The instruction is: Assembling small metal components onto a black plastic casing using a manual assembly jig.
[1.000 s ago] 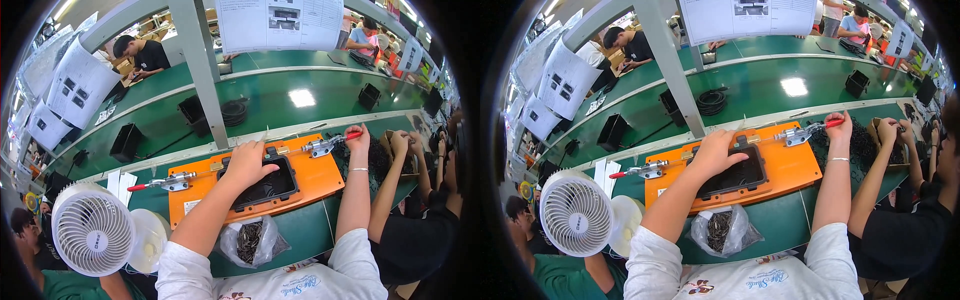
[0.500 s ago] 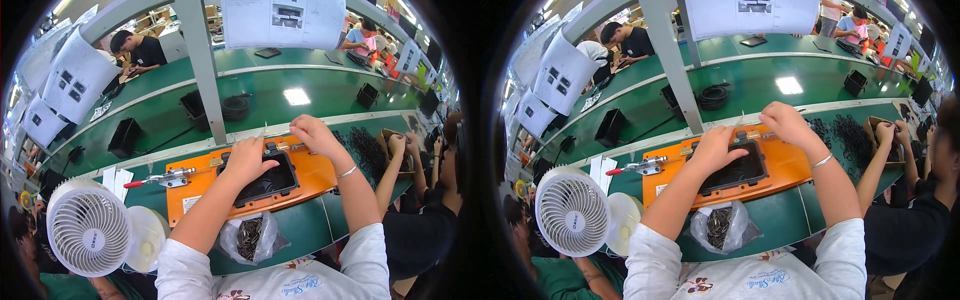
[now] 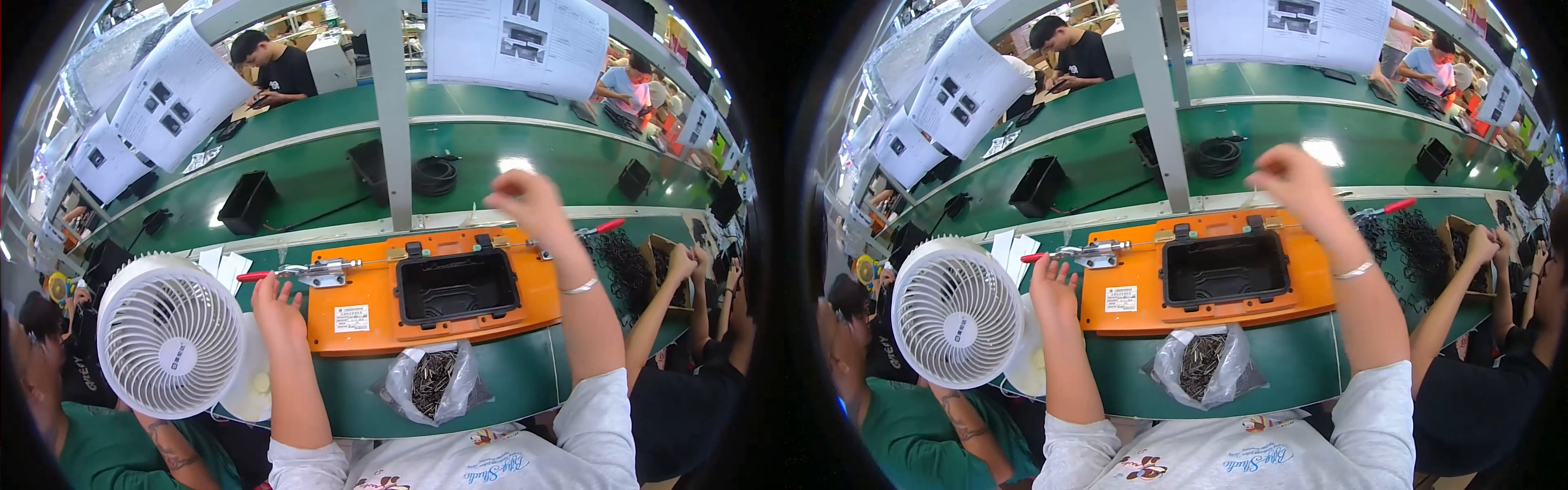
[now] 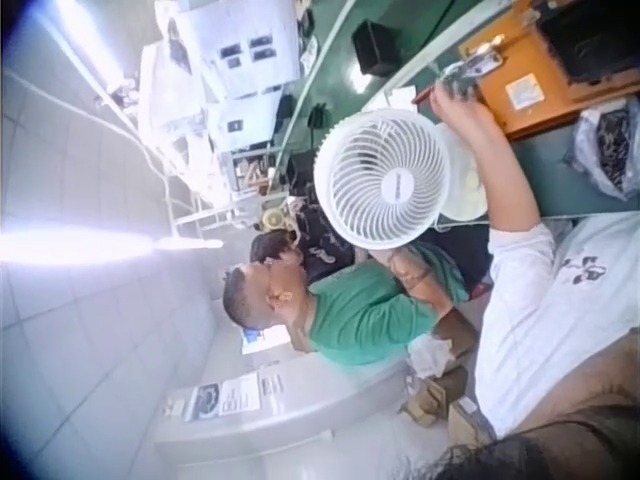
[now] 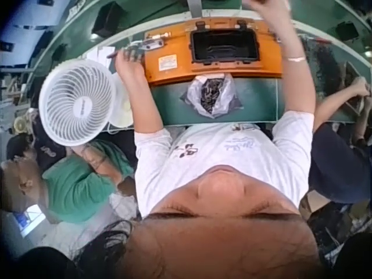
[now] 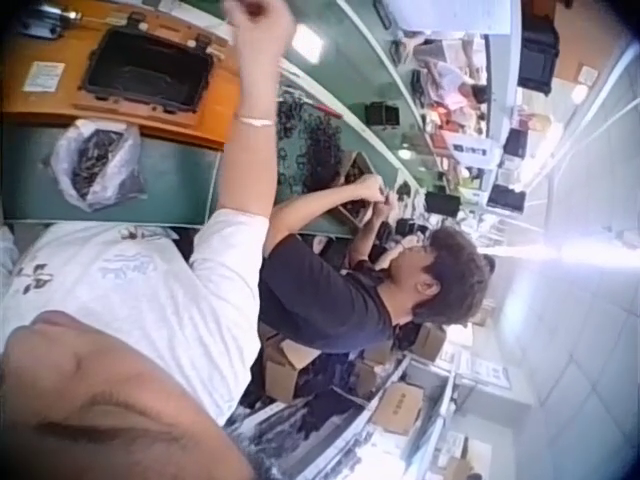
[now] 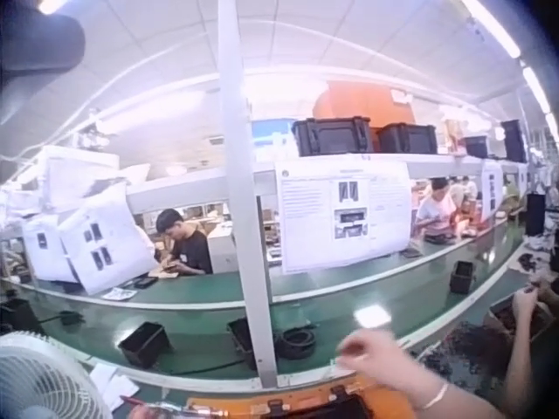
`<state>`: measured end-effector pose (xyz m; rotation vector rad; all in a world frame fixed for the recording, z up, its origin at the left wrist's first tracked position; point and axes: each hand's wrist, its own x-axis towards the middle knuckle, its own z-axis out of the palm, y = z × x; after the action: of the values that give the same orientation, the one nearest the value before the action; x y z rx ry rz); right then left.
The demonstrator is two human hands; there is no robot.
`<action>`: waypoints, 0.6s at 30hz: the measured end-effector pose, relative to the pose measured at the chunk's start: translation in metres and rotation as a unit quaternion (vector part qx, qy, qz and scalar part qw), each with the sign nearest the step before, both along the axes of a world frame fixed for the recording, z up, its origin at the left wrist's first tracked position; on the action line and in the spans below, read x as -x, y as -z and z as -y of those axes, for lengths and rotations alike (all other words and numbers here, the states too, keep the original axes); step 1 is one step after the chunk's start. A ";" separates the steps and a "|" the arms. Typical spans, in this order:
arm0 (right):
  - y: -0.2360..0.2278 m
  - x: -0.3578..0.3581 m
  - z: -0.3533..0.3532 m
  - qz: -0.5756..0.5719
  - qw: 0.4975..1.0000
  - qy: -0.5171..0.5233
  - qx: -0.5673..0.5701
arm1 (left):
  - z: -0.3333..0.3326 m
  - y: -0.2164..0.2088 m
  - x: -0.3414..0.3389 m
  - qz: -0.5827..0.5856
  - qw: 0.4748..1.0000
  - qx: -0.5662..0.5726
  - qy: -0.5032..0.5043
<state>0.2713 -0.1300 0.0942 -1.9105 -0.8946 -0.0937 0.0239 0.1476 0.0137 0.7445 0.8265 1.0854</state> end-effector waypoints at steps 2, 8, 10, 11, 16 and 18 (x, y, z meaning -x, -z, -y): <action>0.002 0.019 -0.042 0.033 0.986 -0.080 0.146 | -0.023 0.008 -0.005 0.000 0.999 0.048 -0.008; 0.013 0.025 -0.106 0.056 0.917 -0.180 0.351 | -0.069 0.013 -0.027 0.098 0.986 0.093 -0.096; 0.012 0.023 -0.105 0.050 0.919 -0.175 0.350 | -0.060 -0.001 -0.033 0.088 0.987 0.092 -0.100; 0.013 0.020 -0.105 0.012 0.922 -0.179 0.344 | -0.054 -0.008 -0.035 0.063 0.989 0.040 -0.126; 0.028 0.014 -0.104 -0.073 0.940 -0.209 0.260 | -0.027 -0.044 -0.040 0.011 0.971 -0.203 -0.124; 0.024 0.014 -0.106 -0.056 0.930 -0.227 0.283 | -0.024 -0.055 -0.044 0.013 0.965 -0.241 -0.106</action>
<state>0.2575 -0.0240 0.0698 -2.1351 -1.3649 0.6056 0.0683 0.1718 0.0683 1.0596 0.6314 1.5149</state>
